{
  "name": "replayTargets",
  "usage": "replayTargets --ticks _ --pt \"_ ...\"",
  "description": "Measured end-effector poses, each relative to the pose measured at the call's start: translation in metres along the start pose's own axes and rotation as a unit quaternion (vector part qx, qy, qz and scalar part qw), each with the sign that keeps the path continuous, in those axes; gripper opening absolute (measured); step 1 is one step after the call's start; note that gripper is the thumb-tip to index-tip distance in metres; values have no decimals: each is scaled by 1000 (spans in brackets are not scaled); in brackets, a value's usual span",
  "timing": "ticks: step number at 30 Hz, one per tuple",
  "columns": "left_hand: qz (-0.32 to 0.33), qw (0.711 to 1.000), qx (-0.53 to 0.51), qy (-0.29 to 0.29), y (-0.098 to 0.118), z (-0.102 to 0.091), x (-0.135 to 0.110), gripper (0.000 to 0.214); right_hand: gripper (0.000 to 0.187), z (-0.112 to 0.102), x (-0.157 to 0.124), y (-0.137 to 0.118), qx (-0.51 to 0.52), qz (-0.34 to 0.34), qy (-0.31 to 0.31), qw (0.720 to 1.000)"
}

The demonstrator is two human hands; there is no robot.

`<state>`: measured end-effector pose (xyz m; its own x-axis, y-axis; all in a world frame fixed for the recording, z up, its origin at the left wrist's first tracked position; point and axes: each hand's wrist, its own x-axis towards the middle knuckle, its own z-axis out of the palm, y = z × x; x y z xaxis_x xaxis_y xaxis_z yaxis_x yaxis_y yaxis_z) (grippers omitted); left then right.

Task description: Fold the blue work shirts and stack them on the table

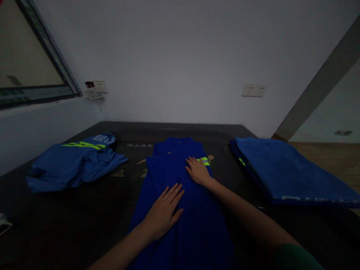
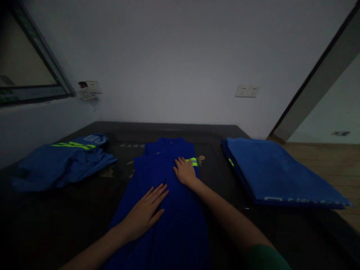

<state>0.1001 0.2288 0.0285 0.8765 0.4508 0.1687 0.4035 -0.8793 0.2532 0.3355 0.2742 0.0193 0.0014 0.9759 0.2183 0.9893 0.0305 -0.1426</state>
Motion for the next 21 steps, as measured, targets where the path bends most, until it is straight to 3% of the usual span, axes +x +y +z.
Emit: replayTargets --ticks 3,8,13,18,21 --pt "-6 1000 -13 -4 2 -3 1 53 44 3 23 20 13 20 -23 999" --pt "-16 999 -41 -6 1 -4 1 51 32 -10 55 52 100 26 4 995" --pt "-57 992 -114 26 -3 -11 5 37 29 -30 60 88 166 35 44 984" --pt "-122 971 -172 109 -16 -23 46 35 20 -31 51 92 185 -6 32 982" --pt "-155 974 -132 95 -25 -18 78 31 27 -24 49 78 143 -28 8 989"
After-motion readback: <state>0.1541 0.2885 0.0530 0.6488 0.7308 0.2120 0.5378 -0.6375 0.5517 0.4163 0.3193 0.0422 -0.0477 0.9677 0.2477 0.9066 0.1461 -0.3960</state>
